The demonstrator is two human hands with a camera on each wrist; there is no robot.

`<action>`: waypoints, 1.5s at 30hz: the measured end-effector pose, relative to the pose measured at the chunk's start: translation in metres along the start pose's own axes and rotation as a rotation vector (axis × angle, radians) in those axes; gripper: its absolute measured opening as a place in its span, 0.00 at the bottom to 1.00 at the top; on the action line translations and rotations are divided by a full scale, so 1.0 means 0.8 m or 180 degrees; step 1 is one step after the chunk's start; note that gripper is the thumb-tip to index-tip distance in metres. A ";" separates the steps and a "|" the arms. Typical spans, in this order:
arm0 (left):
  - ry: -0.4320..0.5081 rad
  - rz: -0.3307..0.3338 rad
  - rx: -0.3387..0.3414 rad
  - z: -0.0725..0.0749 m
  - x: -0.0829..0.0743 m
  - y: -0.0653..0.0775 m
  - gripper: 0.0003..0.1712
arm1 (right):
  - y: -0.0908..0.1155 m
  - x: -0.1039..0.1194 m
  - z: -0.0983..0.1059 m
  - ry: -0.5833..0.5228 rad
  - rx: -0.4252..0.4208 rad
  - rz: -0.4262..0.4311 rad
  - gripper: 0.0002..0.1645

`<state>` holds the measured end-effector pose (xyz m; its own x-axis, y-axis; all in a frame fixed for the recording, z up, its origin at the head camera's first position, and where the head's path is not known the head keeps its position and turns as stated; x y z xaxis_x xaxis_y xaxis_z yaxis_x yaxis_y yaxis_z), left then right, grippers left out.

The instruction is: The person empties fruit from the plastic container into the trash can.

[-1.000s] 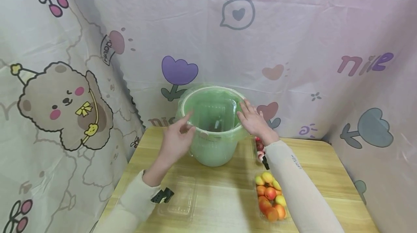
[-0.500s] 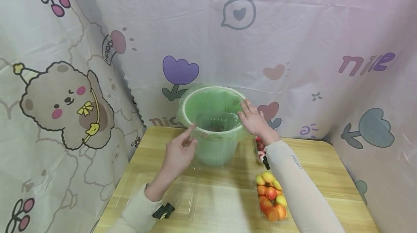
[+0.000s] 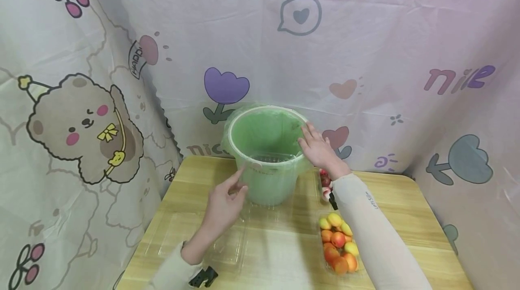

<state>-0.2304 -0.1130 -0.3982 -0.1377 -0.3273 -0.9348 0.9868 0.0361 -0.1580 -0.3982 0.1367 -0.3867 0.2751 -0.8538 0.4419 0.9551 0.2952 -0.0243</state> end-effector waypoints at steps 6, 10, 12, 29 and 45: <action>0.0030 0.0052 0.0183 -0.021 0.017 0.013 0.30 | 0.000 0.001 0.001 -0.0022 0.0008 -0.0006 0.41; 0.0024 0.0083 0.0254 -0.034 0.027 0.017 0.30 | -0.001 0.002 0.000 -0.0038 0.0011 -0.0004 0.42; 0.0017 0.0095 0.0281 -0.040 0.032 0.018 0.30 | -0.001 0.002 0.000 -0.0044 0.0018 0.0003 0.42; 0.0128 0.0367 0.0688 -0.097 0.090 0.017 0.32 | -0.001 -0.003 -0.001 -0.0047 0.0062 -0.0032 0.42; 0.0027 0.0528 0.0721 -0.137 0.142 0.024 0.32 | -0.001 -0.002 -0.002 -0.0055 0.0073 -0.0038 0.42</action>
Point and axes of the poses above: each hand's wrist, its own y-axis away from the middle knuckle, its own z-axis out of the back of the hand, x = y × z, the point moved 10 cm from there along -y, towards the middle knuckle
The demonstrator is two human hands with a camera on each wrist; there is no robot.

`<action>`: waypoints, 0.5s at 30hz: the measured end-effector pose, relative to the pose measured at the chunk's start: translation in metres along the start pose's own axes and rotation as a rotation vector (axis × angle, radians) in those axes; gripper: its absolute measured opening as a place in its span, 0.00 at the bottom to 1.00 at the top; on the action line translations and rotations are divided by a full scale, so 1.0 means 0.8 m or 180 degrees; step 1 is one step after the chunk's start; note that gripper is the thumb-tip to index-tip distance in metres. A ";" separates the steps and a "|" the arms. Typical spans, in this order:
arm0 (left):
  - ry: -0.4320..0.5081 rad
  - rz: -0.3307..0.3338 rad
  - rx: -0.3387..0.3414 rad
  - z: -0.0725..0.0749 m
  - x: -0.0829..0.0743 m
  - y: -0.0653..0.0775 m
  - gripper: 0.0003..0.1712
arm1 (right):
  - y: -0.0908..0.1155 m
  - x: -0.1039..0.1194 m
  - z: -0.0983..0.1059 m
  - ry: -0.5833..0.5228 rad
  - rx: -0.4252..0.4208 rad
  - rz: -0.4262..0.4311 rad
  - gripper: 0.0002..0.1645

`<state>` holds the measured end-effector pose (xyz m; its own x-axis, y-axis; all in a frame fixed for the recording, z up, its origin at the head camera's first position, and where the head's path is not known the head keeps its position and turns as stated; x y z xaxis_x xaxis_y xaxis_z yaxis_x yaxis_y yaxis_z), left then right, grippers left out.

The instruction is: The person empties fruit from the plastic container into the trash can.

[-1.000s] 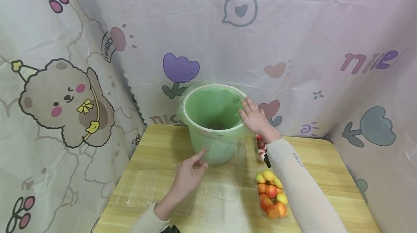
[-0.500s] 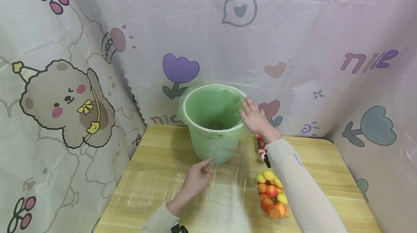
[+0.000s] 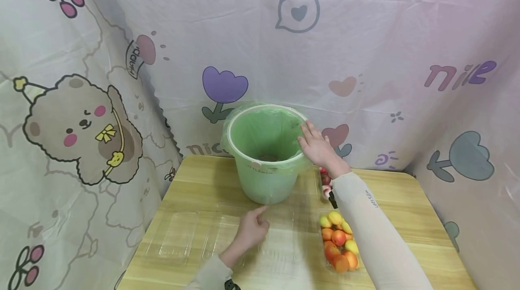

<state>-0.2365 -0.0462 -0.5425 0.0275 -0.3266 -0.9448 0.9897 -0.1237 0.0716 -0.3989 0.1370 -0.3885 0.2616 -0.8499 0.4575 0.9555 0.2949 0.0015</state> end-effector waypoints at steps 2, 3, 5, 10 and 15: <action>-0.0031 -0.0003 0.0005 -0.005 0.006 -0.001 0.32 | 0.001 0.000 0.001 0.0005 -0.0008 0.0000 0.42; -0.0035 0.0010 0.0002 -0.007 0.010 -0.001 0.32 | 0.001 0.001 0.001 -0.0002 -0.0015 0.0004 0.42; -0.0040 0.0055 -0.0004 -0.011 0.017 0.000 0.32 | 0.002 0.002 0.002 -0.0006 -0.0027 0.0019 0.42; -0.0038 0.0141 0.0013 -0.022 0.029 0.001 0.33 | 0.003 0.003 0.003 -0.0006 -0.0026 0.0025 0.41; -0.0056 0.0199 0.0032 -0.028 0.040 0.000 0.33 | 0.002 0.003 0.003 0.0000 -0.0021 0.0032 0.41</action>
Point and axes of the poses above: each hand's wrist, its own y-axis away from the middle knuckle, its own z-axis out of the back of the hand, x = y × z, the point moved 10 cm from there along -y, towards the middle knuckle
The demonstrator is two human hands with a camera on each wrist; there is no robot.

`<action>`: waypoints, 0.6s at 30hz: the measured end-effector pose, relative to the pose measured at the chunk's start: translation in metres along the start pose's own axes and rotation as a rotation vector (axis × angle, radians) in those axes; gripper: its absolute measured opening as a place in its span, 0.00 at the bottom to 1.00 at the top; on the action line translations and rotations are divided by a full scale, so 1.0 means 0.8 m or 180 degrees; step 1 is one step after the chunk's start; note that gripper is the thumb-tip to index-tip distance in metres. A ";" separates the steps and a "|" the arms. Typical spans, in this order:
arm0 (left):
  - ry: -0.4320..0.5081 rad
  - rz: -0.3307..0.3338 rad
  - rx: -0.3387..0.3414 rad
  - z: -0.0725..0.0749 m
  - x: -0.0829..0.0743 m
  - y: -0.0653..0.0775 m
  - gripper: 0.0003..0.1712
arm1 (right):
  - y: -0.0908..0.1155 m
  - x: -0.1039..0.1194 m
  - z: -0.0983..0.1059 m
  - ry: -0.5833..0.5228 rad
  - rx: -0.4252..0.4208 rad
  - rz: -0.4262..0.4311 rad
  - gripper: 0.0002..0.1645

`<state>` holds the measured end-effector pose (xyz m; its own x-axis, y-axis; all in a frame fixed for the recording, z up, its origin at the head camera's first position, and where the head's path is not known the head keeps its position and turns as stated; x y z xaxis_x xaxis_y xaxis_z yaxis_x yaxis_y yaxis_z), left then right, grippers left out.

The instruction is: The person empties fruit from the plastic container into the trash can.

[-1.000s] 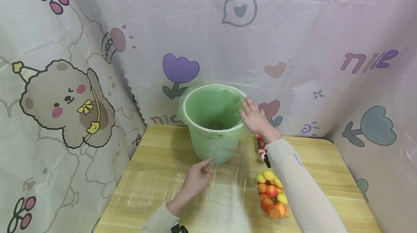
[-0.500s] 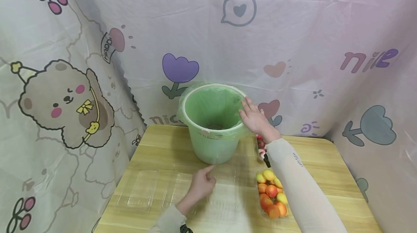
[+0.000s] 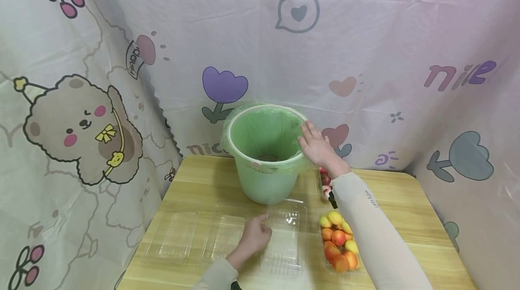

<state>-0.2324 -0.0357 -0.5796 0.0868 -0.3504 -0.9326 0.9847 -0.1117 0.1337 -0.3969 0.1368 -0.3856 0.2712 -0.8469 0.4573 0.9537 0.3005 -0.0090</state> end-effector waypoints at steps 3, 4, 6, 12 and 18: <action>-0.0039 0.0016 0.0008 -0.003 0.005 -0.001 0.32 | -0.001 -0.001 0.000 0.0009 0.0005 0.0003 0.41; -0.0054 0.0017 0.0012 -0.005 0.007 -0.001 0.32 | -0.001 -0.001 0.000 0.0010 0.0004 0.0004 0.41; -0.0087 0.0046 0.0023 -0.007 0.011 -0.001 0.32 | -0.002 -0.001 -0.001 0.0011 0.0008 0.0006 0.41; -0.0288 0.0100 0.0020 -0.011 0.018 -0.001 0.32 | -0.001 0.000 0.000 0.0003 0.0005 0.0008 0.41; -0.0363 0.0024 0.0009 -0.013 0.016 0.002 0.32 | -0.001 -0.001 -0.001 0.0009 0.0001 -0.0003 0.41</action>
Point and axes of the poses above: each hand's wrist, its own y-axis away from the middle knuckle, its own z-axis out of the back of the hand, x = y × z, the point moved 10 cm from there along -y, towards the middle knuckle
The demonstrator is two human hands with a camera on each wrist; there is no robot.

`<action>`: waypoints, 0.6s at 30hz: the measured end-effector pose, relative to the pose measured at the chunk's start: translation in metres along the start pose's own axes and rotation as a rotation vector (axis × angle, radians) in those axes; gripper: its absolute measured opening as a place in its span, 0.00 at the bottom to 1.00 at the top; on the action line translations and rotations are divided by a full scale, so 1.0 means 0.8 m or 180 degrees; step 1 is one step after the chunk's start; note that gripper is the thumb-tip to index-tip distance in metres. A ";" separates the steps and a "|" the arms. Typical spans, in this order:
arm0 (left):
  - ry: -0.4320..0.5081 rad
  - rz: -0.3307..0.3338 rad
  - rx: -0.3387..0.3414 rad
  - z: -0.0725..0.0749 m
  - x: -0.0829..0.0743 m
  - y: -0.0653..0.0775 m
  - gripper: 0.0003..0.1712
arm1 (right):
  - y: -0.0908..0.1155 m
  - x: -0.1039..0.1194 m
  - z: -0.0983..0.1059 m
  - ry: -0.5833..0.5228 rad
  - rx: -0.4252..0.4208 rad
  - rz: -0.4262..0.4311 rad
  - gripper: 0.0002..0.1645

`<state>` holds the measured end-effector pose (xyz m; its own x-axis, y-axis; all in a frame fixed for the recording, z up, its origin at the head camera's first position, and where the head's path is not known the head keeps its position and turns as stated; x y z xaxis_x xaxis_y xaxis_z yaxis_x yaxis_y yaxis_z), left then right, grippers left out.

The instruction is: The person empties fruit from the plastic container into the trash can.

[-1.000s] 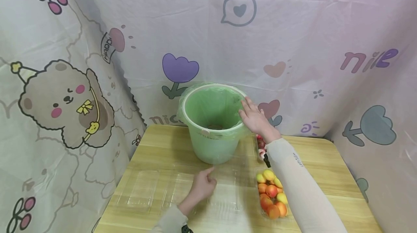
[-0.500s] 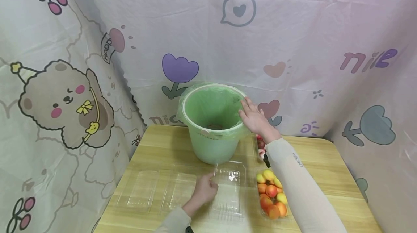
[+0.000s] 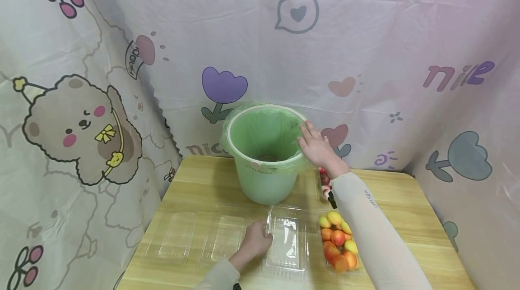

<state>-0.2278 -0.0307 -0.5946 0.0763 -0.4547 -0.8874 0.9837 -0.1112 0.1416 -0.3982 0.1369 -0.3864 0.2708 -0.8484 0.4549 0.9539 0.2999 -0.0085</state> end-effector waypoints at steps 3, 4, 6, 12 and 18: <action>-0.0017 0.0013 0.0008 -0.002 0.002 0.000 0.33 | 0.000 0.000 0.000 -0.0005 0.0009 -0.0007 0.41; -0.0016 0.0021 0.0012 -0.003 0.003 0.000 0.33 | 0.000 0.000 0.000 -0.0007 0.0010 -0.0007 0.41; -0.0021 0.0016 0.0008 -0.004 0.004 0.000 0.33 | -0.001 0.000 -0.001 -0.0001 0.0012 -0.0004 0.41; -0.0107 0.0010 0.0041 -0.005 0.003 0.001 0.32 | -0.002 -0.001 -0.001 0.0010 0.0005 0.0003 0.41; -0.0325 0.0028 0.0110 -0.004 0.006 -0.001 0.30 | 0.000 -0.001 0.000 0.0002 -0.0005 -0.0003 0.41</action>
<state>-0.2274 -0.0303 -0.6002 0.0661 -0.5432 -0.8370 0.9767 -0.1365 0.1657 -0.3987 0.1376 -0.3870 0.2699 -0.8490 0.4542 0.9544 0.2983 -0.0096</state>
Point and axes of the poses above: each hand's wrist, its own y-axis away from the middle knuckle, its own z-axis out of the back of the hand, x = y × z, the point moved 10 cm from there along -y, towards the middle knuckle
